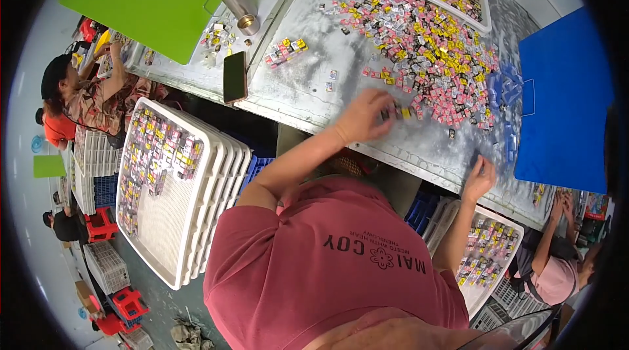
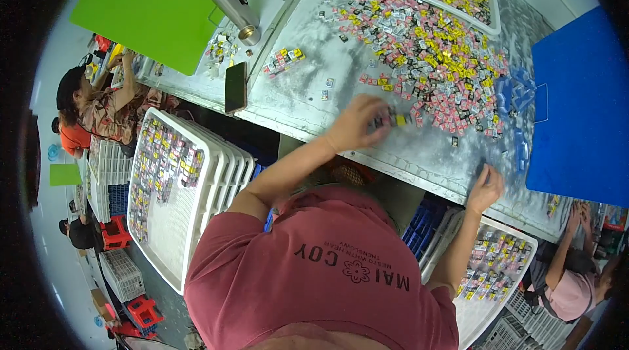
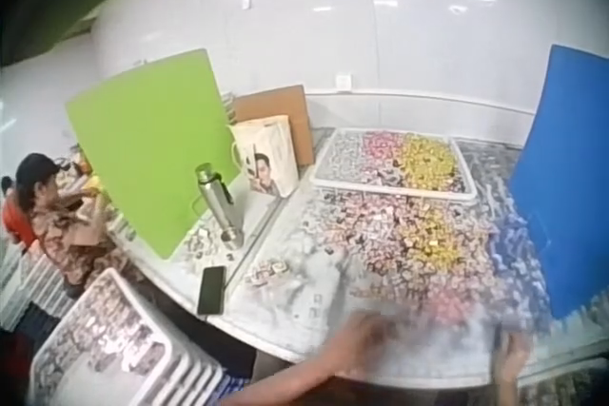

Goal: Sorting and arranging small colorful toy components into a packaging tray.

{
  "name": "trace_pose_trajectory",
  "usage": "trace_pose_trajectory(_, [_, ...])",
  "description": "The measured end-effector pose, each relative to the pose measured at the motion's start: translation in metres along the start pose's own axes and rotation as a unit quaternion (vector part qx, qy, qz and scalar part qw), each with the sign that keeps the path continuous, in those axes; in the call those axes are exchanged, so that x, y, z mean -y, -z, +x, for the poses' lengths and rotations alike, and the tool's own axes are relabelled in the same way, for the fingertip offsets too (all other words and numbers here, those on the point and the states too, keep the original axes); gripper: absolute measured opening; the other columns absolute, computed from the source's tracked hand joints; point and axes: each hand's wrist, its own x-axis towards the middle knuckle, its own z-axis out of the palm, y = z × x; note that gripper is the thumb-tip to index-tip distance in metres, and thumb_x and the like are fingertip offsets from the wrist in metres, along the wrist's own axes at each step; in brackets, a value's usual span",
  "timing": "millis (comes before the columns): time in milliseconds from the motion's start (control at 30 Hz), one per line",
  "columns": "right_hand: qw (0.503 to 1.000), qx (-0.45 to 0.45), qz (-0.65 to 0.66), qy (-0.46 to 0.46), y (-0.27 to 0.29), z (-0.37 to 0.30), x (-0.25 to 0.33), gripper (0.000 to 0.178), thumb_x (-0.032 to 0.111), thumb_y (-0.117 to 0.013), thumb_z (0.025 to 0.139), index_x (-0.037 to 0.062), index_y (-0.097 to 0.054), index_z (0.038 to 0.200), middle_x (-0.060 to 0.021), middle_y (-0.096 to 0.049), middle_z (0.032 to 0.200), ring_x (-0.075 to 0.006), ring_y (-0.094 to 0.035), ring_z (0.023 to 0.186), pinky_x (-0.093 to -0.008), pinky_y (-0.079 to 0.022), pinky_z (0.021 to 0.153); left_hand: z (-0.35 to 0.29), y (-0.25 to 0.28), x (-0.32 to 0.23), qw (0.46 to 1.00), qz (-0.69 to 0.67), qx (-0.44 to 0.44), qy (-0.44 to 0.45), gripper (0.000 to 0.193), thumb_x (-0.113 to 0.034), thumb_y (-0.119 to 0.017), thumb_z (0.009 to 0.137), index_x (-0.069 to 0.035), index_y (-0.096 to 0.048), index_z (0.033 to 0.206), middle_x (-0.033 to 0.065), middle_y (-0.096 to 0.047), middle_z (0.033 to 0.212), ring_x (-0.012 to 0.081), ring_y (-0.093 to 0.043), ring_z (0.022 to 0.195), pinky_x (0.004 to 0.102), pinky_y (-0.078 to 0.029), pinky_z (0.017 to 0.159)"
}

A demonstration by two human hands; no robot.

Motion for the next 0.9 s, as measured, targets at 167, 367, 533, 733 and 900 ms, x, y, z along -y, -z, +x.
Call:
trace_pose_trajectory(167, [0.999,0.036,-0.006,-0.002,0.003,-0.018,0.017,0.015,0.016,-0.068,0.096,0.0048,-0.075,0.102,-0.0112,-0.071,0.099,-0.0321,-0.064,0.095,-0.0432,-0.049,0.087,0.015,0.094,0.061,0.987,0.115,-0.100,0.051,0.044,-0.016,-0.076,0.075,-0.004,-0.066,0.116,0.0167,-0.065,0.119,0.0380,-0.060,0.107,0.0444,-0.049,0.097])
trace_pose_trajectory(367, [0.999,0.054,0.001,0.000,-0.004,-0.018,0.015,0.016,0.018,-0.069,0.095,0.0055,-0.076,0.103,-0.0106,-0.070,0.102,-0.0311,-0.064,0.098,-0.0434,-0.048,0.089,-0.016,0.175,0.149,0.960,0.211,-0.122,0.137,0.044,-0.019,-0.076,0.077,-0.003,-0.067,0.117,0.0180,-0.065,0.121,0.0379,-0.058,0.115,0.0448,-0.048,0.101])
trace_pose_trajectory(533, [0.998,0.055,0.009,-0.010,-0.004,-0.022,0.013,0.016,0.018,-0.070,0.094,0.0051,-0.077,0.102,-0.0113,-0.070,0.102,-0.0313,-0.065,0.099,-0.0433,-0.048,0.089,-0.032,0.186,0.177,0.955,0.246,-0.076,0.148,0.051,-0.022,-0.079,0.079,-0.003,-0.065,0.124,0.0217,-0.062,0.127,0.0406,-0.059,0.118,0.0459,-0.046,0.105])
trace_pose_trajectory(733, [0.997,0.069,0.009,-0.014,-0.003,-0.023,0.010,0.017,0.019,-0.071,0.094,0.0048,-0.077,0.101,-0.0117,-0.070,0.103,-0.0316,-0.065,0.099,-0.0434,-0.048,0.091,-0.024,0.182,0.178,0.923,0.294,0.052,0.241,0.093,-0.034,-0.083,0.071,-0.017,-0.043,0.153,0.0250,-0.056,0.135,0.0425,-0.054,0.126,0.0475,-0.045,0.109])
trace_pose_trajectory(900, [0.995,0.085,0.026,-0.032,-0.005,-0.020,0.012,0.018,0.019,-0.071,0.094,0.0047,-0.077,0.101,-0.0121,-0.071,0.104,-0.0314,-0.065,0.100,-0.0437,-0.047,0.093,-0.002,0.184,0.179,0.903,0.250,0.128,0.325,0.101,-0.031,-0.084,0.069,-0.017,-0.037,0.157,0.0282,-0.057,0.129,0.0443,-0.058,0.120,0.0485,-0.048,0.105])
